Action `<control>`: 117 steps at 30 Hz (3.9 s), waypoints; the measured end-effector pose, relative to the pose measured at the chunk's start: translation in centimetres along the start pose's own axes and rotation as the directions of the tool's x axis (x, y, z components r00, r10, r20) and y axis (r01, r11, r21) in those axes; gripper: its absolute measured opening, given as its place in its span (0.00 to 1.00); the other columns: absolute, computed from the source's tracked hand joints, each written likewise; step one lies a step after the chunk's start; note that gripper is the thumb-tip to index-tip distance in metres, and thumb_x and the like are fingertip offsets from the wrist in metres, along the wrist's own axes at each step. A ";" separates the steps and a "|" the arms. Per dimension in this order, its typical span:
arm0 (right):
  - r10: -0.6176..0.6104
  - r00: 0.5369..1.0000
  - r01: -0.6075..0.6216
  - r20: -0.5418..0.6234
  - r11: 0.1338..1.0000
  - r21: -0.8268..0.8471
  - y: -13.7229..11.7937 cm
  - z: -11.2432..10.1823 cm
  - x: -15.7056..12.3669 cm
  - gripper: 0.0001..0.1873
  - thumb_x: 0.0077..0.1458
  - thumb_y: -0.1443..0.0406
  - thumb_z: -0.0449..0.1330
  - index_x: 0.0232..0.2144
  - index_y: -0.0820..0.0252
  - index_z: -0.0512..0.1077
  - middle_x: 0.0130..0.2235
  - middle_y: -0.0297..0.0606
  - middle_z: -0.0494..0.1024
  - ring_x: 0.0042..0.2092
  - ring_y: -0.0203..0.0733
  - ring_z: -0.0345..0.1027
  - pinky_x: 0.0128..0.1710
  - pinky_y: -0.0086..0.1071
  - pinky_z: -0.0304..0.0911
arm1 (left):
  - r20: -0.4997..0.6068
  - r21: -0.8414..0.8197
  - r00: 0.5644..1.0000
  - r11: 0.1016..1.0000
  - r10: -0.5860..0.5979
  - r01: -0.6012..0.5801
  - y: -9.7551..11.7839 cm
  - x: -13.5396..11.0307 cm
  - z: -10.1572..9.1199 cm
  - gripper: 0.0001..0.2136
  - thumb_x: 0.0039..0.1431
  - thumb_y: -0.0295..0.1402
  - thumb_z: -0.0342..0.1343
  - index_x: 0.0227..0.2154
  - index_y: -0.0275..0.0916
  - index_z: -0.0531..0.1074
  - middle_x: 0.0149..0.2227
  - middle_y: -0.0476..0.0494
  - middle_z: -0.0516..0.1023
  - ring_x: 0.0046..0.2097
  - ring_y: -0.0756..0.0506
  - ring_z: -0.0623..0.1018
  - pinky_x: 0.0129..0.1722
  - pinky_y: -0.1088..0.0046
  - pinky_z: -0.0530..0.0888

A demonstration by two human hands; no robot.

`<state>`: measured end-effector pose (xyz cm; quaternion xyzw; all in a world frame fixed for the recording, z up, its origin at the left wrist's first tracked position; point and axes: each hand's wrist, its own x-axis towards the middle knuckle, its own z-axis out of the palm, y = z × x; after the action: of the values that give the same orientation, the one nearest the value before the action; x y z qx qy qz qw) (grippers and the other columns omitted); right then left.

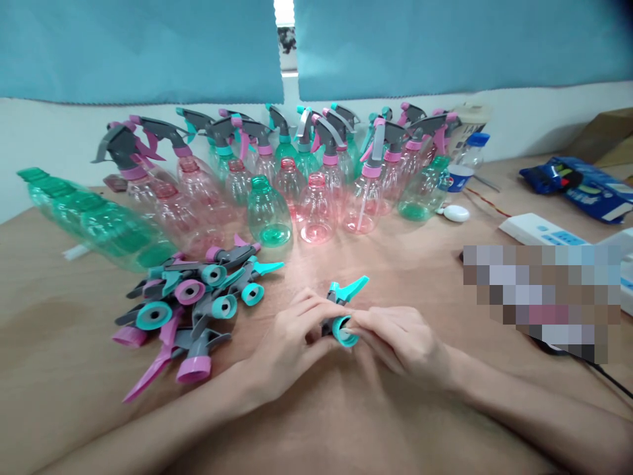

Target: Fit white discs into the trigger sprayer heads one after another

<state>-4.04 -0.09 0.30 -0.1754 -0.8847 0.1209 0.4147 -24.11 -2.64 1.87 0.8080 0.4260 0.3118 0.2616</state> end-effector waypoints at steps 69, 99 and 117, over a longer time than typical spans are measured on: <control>0.407 0.902 -0.429 0.146 0.804 0.411 -0.1 -0.3 1.0 0.10 0.58 0.63 0.58 0.31 0.62 0.75 0.23 0.32 0.77 0.19 0.27 0.62 0.18 0.22 0.57 | -0.022 -0.021 0.998 0.998 0.063 -0.063 -0.4 0.4 0.3 0.10 0.53 0.26 0.62 0.39 0.39 0.73 0.31 0.49 0.74 0.35 0.48 0.70 0.36 0.73 0.68; 0.219 0.970 -0.219 0.106 0.976 -0.015 0.2 -1.1 1.2 0.08 0.49 0.71 0.57 0.35 0.61 0.70 0.29 0.33 0.71 0.29 0.34 0.63 0.28 0.28 0.59 | -0.055 0.085 0.995 0.994 0.079 -0.075 -0.5 0.4 0.3 0.11 0.56 0.30 0.59 0.44 0.40 0.71 0.32 0.49 0.73 0.33 0.50 0.70 0.34 0.74 0.69; 0.246 0.966 -0.236 0.075 0.964 -0.126 -0.4 -0.9 1.2 0.03 0.52 0.68 0.58 0.31 0.62 0.71 0.24 0.31 0.71 0.23 0.31 0.61 0.24 0.25 0.54 | -0.034 0.100 0.995 0.991 0.088 -0.085 -0.7 0.3 0.4 0.14 0.56 0.28 0.59 0.46 0.41 0.70 0.38 0.48 0.73 0.37 0.49 0.71 0.38 0.74 0.70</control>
<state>-4.14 0.08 1.78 -0.2998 -0.8800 0.1268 0.3458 -24.09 -2.12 1.18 0.8314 0.4103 0.3171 0.1995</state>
